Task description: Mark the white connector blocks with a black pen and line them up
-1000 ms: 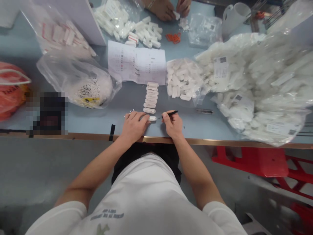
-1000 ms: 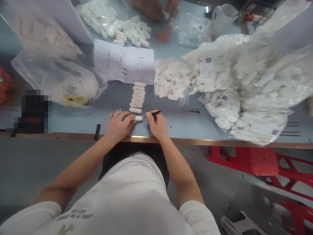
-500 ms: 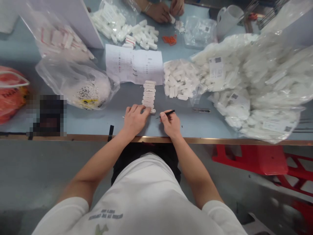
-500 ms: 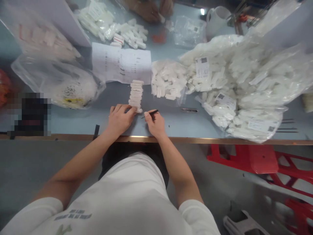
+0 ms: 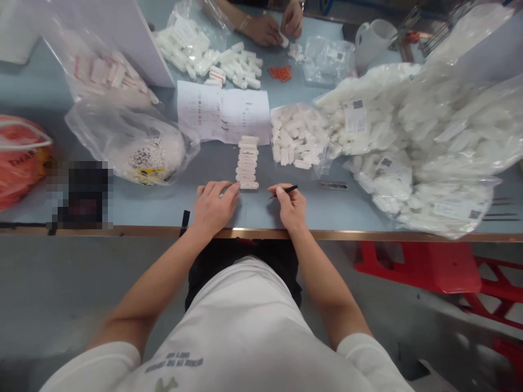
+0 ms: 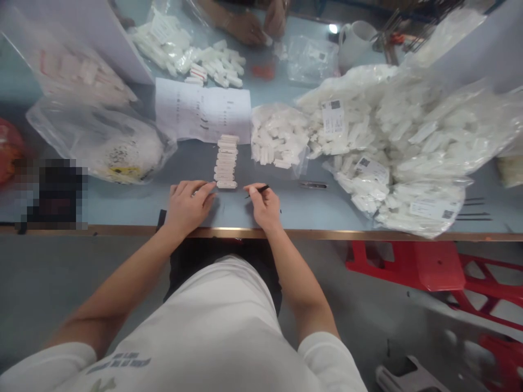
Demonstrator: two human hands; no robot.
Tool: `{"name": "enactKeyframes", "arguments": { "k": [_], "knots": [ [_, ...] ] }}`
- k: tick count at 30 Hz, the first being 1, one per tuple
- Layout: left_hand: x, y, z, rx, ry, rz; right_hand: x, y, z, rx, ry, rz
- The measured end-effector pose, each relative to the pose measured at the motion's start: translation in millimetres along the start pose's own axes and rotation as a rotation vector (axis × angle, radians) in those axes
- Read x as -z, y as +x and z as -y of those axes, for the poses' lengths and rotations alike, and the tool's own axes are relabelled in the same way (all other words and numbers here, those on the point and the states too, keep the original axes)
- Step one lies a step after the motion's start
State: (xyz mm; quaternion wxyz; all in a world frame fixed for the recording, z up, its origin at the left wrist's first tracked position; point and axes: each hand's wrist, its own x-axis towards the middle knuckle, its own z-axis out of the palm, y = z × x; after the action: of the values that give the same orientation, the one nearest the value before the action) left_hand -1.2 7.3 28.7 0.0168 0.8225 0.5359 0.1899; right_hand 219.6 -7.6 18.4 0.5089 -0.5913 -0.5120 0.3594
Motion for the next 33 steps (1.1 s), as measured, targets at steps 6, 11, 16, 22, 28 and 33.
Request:
{"name": "enactKeyframes", "arguments": {
  "k": [6, 11, 16, 22, 28, 33],
  "knots": [
    [5.4, 21, 30, 0.120, 0.016, 0.030, 17, 9, 1, 0.067, -0.162, -0.067],
    [-5.3, 87, 51, 0.125, 0.069, 0.101, 10, 6, -15, 0.182, -0.387, 0.050],
    [-18.9, 131, 52, 0.046, 0.110, 0.220, 8, 5, -19, 0.192, -0.401, 0.038],
    [-31.0, 147, 46, 0.043, 0.154, 0.286, 8, 9, -19, 0.218, -0.418, 0.064],
    [-20.9, 130, 42, 0.059, 0.196, 0.341, 17, 12, -20, 0.219, -0.399, 0.027],
    [4.9, 82, 51, 0.101, 0.233, 0.339, 42, 43, -19, 0.231, -0.651, -0.045]
  ]
}}
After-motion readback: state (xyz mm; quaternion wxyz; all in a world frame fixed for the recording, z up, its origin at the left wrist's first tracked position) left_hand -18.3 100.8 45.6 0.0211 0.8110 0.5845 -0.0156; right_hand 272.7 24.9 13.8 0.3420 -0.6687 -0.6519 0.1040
